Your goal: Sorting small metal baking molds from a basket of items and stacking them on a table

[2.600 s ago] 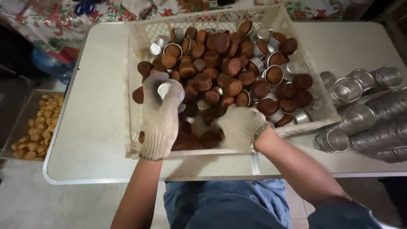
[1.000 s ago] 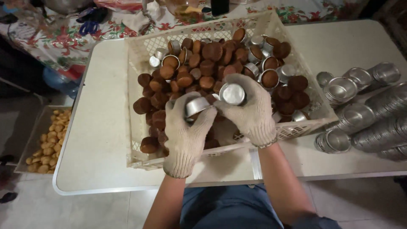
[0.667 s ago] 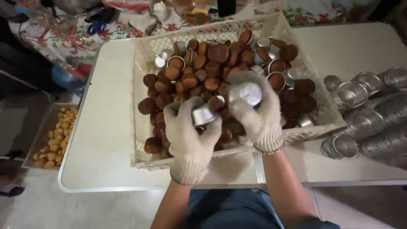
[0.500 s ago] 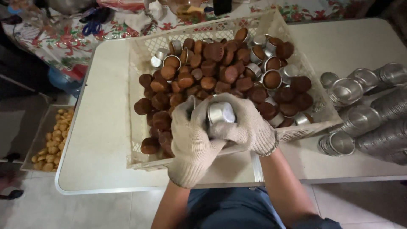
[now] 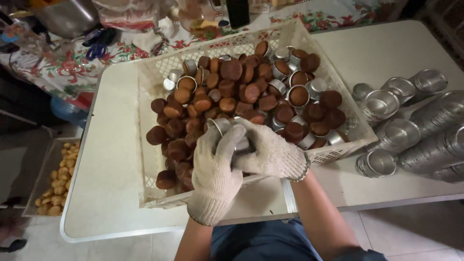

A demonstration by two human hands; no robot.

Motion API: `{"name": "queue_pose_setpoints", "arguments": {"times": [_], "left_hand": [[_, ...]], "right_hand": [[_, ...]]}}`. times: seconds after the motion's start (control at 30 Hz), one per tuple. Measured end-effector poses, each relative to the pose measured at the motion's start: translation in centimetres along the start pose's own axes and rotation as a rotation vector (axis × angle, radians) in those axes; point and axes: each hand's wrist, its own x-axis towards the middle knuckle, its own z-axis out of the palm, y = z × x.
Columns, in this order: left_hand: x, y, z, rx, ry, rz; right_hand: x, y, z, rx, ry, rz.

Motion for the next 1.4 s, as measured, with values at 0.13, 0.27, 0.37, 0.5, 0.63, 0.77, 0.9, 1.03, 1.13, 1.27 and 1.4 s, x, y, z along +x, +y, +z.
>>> {"name": "queue_pose_setpoints", "arguments": {"times": [0.13, 0.27, 0.37, 0.5, 0.63, 0.77, 0.9, 1.03, 1.13, 1.27, 1.4], "left_hand": [[0.5, 0.3, -0.6, 0.099, -0.105, -0.108], [0.6, 0.5, -0.3, 0.141, -0.036, -0.223], [1.3, 1.3, -1.4, 0.086, -0.22, -0.573], [2.3, 1.6, -2.2, 0.047, -0.236, -0.608], [3.0, 1.8, -3.1, -0.03, -0.279, -0.778], [3.9, 1.8, -3.6, -0.085, -0.295, -0.715], [4.0, 1.6, -3.7, -0.218, -0.382, -0.628], [4.3, 1.7, -3.9, -0.23, -0.482, -0.643], [4.6, 2.4, -3.0, -0.096, -0.587, -0.785], [4.9, 2.0, -3.0, -0.089, -0.601, -0.909], [2.6, -0.4, -1.6, -0.113, -0.302, -0.994]], "right_hand": [[0.5, 0.9, 0.3, -0.098, 0.082, 0.042], [0.4, 0.8, 0.8, -0.113, 0.181, 0.012], [0.4, 1.9, 0.7, -0.097, 0.274, 0.003], [0.7, 1.9, 0.9, -0.005, 0.345, 0.015], [0.7, 2.0, 0.8, 0.077, 0.372, 0.004], [0.4, 2.4, 0.5, 0.055, 0.35, 0.011], [0.7, 1.6, 0.1, 0.034, 0.292, -0.011], [-0.1, 0.9, 0.1, 0.109, 0.198, 0.055], [0.3, 0.9, -0.4, 0.042, 0.161, 0.087], [0.5, -0.3, -0.3, 0.012, 0.144, 0.111], [0.2, 1.2, 0.4, 0.028, 0.203, 0.143]]}}
